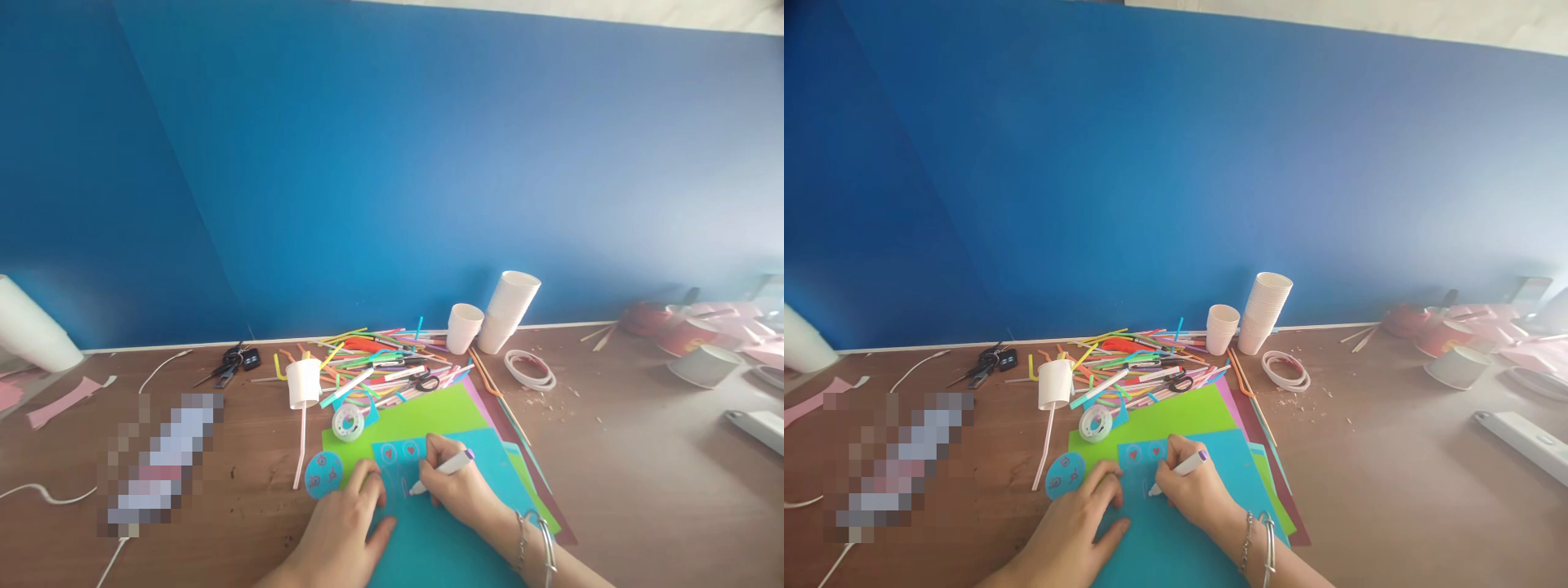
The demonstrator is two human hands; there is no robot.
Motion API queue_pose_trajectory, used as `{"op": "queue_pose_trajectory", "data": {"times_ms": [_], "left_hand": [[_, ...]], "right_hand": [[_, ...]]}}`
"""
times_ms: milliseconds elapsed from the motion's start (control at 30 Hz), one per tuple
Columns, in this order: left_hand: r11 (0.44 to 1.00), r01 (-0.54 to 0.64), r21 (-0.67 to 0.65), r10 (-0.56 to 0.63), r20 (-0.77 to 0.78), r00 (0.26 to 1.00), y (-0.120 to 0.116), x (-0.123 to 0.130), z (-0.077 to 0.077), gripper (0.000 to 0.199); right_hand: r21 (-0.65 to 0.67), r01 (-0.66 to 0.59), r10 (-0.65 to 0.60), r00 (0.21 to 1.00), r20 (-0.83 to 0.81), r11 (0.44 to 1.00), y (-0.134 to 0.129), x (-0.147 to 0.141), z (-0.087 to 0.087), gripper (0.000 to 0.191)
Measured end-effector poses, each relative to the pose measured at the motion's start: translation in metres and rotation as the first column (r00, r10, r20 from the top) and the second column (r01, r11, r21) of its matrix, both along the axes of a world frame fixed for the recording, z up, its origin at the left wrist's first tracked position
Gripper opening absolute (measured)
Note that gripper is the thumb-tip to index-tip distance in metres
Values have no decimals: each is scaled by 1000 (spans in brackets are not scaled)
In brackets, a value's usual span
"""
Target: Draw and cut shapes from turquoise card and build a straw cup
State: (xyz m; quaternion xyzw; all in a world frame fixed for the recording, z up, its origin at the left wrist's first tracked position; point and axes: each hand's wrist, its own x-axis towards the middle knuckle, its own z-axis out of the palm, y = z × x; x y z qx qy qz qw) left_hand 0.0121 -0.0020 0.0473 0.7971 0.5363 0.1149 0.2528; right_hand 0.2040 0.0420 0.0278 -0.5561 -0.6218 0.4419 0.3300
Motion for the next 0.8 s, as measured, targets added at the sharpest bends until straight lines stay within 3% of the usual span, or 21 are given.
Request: {"op": "queue_pose_trajectory", "data": {"times_ms": [133,267,500,800], "left_hand": [[998,-65,-5,65,64,996,0,-1,-1,24],[998,-58,-18,59,69,996,-1,-2,-1,26],[998,-62,-27,63,73,995,-1,-2,-1,26],[997,-70,-14,71,84,994,-1,-2,-1,27]], "right_hand": [[-32,-22,19,997,-77,999,1,1,0,22],[-11,-67,64,979,-196,998,1,-5,6,21],[8,-121,121,991,-54,993,-2,-15,2,22],[10,-128,128,992,-14,992,-2,-16,3,22]]}}
